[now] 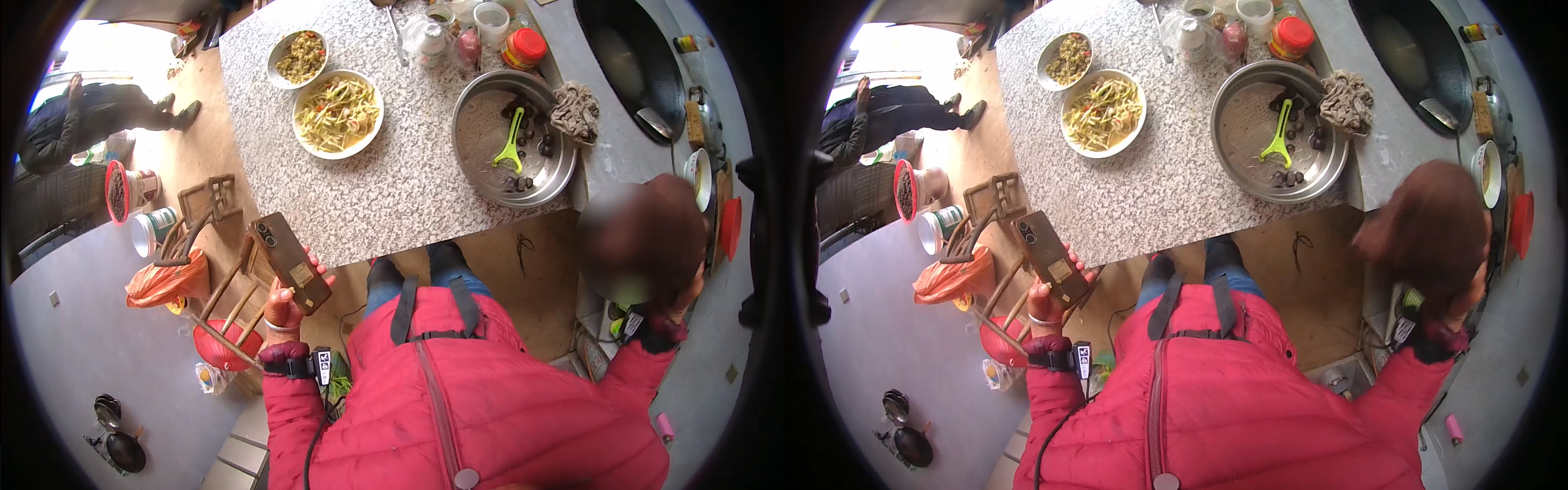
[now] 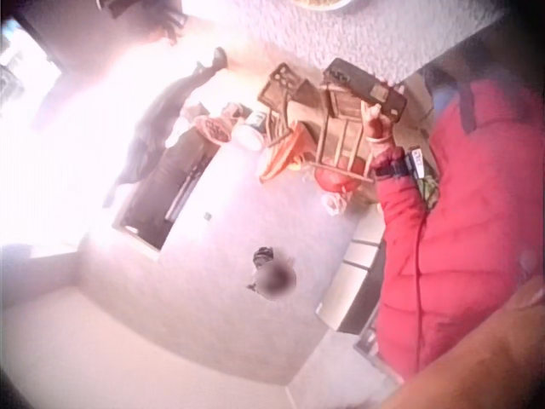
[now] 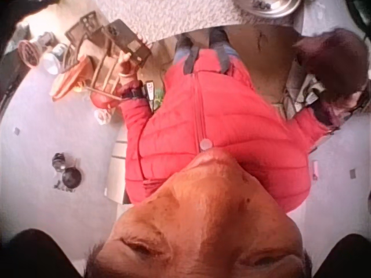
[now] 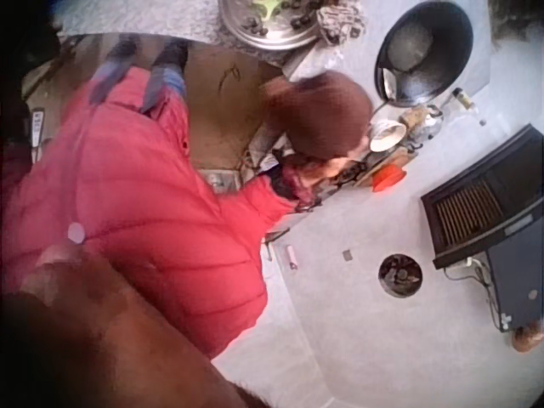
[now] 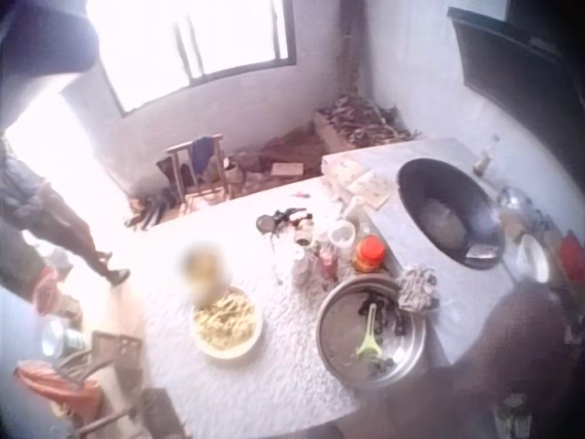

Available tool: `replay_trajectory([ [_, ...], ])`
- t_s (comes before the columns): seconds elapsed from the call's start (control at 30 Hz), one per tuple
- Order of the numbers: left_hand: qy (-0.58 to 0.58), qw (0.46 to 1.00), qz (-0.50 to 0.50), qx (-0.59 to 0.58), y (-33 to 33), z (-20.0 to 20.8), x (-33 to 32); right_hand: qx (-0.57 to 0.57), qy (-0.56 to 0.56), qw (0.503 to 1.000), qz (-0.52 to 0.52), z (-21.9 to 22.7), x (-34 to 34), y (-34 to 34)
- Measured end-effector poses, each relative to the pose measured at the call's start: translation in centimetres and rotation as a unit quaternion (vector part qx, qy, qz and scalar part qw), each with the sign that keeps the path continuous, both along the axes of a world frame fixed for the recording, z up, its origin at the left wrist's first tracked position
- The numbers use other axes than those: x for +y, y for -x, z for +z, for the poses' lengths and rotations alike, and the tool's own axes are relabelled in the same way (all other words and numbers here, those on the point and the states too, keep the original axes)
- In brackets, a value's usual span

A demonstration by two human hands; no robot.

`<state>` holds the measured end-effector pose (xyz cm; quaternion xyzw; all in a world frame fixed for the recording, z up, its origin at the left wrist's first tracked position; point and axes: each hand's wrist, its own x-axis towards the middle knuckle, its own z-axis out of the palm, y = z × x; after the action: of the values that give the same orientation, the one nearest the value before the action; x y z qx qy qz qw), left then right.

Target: The person cleans a kitchen by wiping surfaces with a cloth, moving a red food cover, and handling a pot and ladle. They pour liquid from a pot into a bowl and then wipe the stove and sink area.

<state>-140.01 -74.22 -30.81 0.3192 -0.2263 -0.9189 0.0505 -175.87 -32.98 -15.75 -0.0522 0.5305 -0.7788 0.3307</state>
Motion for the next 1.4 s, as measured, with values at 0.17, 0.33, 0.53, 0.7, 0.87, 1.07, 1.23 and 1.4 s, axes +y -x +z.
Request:
replay_trajectory([
  [0.17,-0.005,1.000,-0.013,0.015,-2.8,-0.5,-1.3,0.050,-0.076,0.993,0.078,-3.6,-7.6,-6.3],
  [0.33,0.005,1.000,-0.014,0.000,-9.2,-0.5,-4.1,0.267,-0.328,0.902,0.091,-13.5,-16.5,-9.5],
  [0.53,0.027,0.998,0.047,-0.016,-20.8,-0.4,-8.1,0.370,-0.434,0.813,-0.119,-21.7,-22.8,-12.8],
  [0.7,0.024,0.995,0.094,-0.023,-27.4,-0.8,-10.0,0.425,-0.550,0.702,-0.157,-26.8,-28.3,-10.1],
  [0.87,0.018,0.994,0.101,-0.047,-30.1,-1.0,-10.8,0.389,-0.666,0.636,-0.013,-30.3,-33.5,-6.5],
  [1.07,-0.022,0.992,0.117,-0.049,-30.6,-1.6,-11.1,0.301,-0.716,0.630,0.019,-32.5,-35.4,-3.8],
  [1.23,-0.037,0.991,0.119,-0.057,-30.1,-2.9,-11.4,0.343,-0.680,0.647,0.032,-32.9,-33.3,-5.7],
  [1.4,-0.050,0.994,0.096,-0.030,-29.3,-3.4,-12.6,0.392,-0.682,0.617,0.013,-33.5,-29.6,-15.6],
])
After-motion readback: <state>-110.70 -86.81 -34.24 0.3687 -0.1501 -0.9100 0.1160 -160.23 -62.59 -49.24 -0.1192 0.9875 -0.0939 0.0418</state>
